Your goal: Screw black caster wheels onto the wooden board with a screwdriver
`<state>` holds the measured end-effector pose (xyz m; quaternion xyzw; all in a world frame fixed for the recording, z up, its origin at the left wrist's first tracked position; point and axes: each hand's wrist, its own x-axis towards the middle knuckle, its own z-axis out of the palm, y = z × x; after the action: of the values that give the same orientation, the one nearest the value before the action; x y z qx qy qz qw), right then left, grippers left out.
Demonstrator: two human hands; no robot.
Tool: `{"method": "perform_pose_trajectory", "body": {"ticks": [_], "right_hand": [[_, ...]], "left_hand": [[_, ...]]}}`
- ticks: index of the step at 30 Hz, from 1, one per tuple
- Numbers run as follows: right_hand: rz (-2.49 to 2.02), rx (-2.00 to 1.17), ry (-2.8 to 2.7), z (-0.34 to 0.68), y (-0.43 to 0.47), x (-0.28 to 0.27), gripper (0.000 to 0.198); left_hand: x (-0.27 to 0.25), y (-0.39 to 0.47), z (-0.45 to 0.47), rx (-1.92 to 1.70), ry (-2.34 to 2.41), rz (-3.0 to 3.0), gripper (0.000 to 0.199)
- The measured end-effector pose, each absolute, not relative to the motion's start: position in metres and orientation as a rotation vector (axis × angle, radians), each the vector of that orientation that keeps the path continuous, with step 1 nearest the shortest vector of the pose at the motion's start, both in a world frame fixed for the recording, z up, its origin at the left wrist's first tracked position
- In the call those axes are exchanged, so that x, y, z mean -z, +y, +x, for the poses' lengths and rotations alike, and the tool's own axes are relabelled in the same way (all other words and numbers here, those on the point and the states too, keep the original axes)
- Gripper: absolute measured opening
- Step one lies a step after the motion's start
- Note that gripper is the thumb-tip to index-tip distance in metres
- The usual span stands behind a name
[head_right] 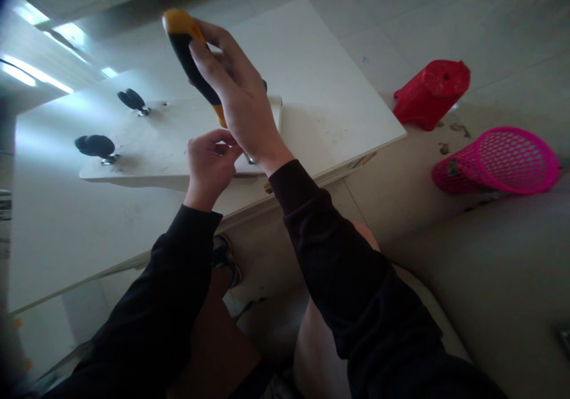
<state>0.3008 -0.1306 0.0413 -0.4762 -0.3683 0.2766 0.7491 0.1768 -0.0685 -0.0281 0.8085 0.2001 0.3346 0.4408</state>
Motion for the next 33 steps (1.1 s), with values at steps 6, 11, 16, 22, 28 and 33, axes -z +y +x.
{"method": "perform_pose_trajectory", "body": {"ticks": [6,11,16,22,28,33], "right_hand": [[-1.071,-0.514,-0.868,0.301,-0.128,-0.035,0.078],[-1.187,-0.317,-0.794,0.298,-0.139,-0.041,0.076],[-1.07,-0.427,-0.795,0.294,-0.143,-0.046,0.073],[-0.956,-0.529,-0.809,0.299,-0.127,-0.035,0.08],[-0.995,-0.366,-0.857,0.317,-0.107,-0.018,0.083],[-0.879,-0.334,-0.981,0.319,-0.11,-0.013,0.083]], "left_hand": [[0.028,-0.068,0.176,-0.833,0.502,2.018,0.006],[0.025,-0.072,0.176,-0.813,0.503,2.051,0.008],[0.026,-0.072,0.177,-0.808,0.488,2.054,0.01],[0.028,-0.071,0.175,-0.8,0.505,2.014,0.008],[0.025,-0.077,0.174,-0.862,0.517,1.965,0.011],[0.03,-0.074,0.18,-0.913,0.552,1.934,0.012]]}}
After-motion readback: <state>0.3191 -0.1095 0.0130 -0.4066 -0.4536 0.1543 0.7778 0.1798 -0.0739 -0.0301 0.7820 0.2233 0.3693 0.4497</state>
